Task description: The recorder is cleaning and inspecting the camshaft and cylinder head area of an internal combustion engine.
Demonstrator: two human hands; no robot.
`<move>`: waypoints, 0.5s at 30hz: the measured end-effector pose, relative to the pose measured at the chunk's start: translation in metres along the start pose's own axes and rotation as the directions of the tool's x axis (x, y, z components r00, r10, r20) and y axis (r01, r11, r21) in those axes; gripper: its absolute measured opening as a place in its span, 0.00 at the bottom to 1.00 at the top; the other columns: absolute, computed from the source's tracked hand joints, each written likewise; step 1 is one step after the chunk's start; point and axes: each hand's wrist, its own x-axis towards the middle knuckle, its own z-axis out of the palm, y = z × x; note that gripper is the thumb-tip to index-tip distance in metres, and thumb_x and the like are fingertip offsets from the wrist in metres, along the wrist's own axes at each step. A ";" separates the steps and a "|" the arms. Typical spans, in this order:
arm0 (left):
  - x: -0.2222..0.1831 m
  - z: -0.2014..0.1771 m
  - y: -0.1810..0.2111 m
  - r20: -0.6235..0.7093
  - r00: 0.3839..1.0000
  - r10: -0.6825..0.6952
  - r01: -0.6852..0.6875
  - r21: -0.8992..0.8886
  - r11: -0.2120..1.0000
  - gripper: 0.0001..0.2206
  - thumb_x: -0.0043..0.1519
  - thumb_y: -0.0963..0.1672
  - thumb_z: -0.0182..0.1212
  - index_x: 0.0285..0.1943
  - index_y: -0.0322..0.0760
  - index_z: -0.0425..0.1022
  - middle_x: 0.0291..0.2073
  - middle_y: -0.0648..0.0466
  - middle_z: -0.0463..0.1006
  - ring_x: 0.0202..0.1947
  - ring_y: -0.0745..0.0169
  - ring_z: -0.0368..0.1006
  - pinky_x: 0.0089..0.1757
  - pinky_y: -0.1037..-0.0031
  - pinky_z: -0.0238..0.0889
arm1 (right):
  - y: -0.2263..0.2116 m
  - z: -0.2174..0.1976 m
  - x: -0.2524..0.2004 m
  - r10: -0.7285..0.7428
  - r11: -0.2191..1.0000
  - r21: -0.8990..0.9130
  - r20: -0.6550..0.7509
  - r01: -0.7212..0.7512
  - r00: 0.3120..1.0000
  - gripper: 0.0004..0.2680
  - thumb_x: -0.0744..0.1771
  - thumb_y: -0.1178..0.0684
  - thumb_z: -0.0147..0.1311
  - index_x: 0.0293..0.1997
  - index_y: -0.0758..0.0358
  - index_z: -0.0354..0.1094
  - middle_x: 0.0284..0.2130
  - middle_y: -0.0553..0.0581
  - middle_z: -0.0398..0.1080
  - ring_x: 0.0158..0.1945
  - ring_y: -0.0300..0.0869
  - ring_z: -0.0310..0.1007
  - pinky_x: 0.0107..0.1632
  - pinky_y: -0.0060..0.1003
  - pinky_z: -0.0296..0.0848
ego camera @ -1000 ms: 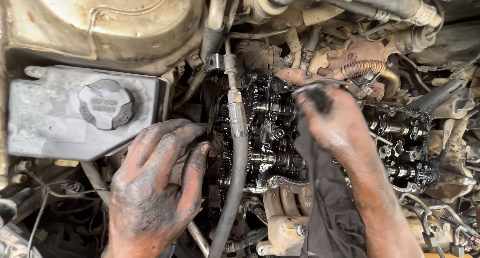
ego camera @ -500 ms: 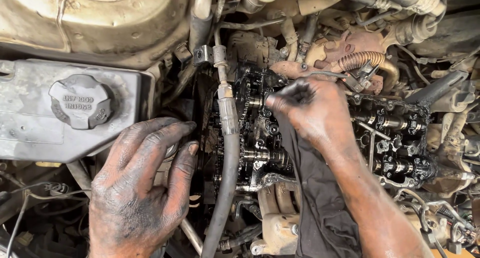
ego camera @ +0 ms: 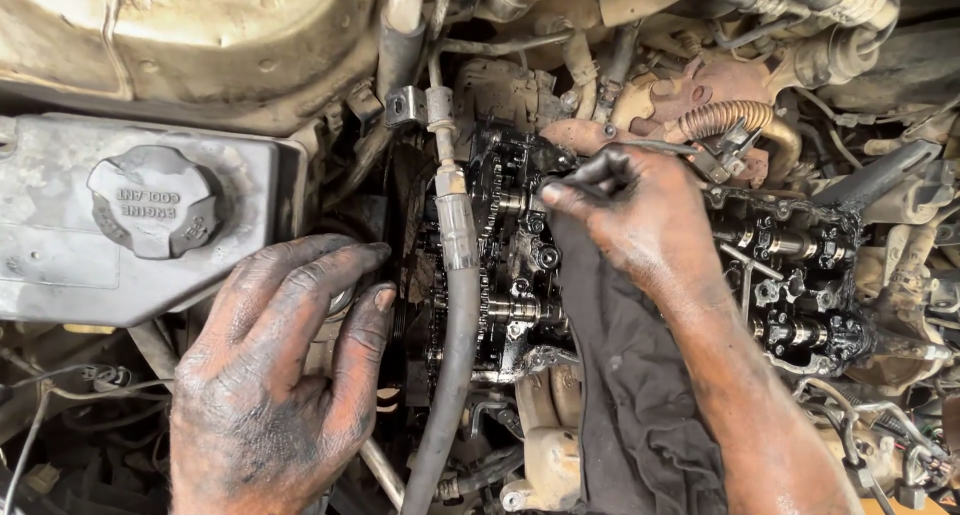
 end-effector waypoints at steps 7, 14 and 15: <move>0.002 0.001 0.002 0.022 1.000 -0.018 0.017 0.030 0.999 0.10 0.58 0.40 0.69 0.48 0.33 0.81 0.46 0.47 0.81 0.50 0.54 0.79 0.49 0.67 0.72 | 0.005 0.000 0.004 -0.035 0.998 0.056 -0.059 0.038 0.998 0.10 0.62 0.46 0.69 0.35 0.60 0.76 0.29 0.51 0.78 0.34 0.35 0.76 0.42 0.37 0.77; 0.004 0.000 0.004 0.019 1.000 -0.001 0.000 0.033 0.999 0.11 0.57 0.39 0.69 0.47 0.32 0.80 0.45 0.46 0.81 0.49 0.52 0.79 0.48 0.67 0.72 | -0.007 -0.004 -0.002 0.065 0.995 -0.080 0.085 -0.058 0.994 0.12 0.61 0.43 0.69 0.37 0.61 0.76 0.26 0.53 0.75 0.28 0.39 0.72 0.34 0.39 0.72; 0.005 0.000 0.004 0.013 1.000 0.006 -0.006 0.027 1.000 0.11 0.56 0.39 0.69 0.47 0.31 0.79 0.44 0.45 0.80 0.48 0.51 0.79 0.48 0.66 0.72 | -0.009 -0.007 -0.004 0.109 0.990 -0.102 0.089 -0.100 0.990 0.13 0.61 0.43 0.69 0.36 0.63 0.76 0.24 0.55 0.75 0.26 0.40 0.71 0.33 0.40 0.72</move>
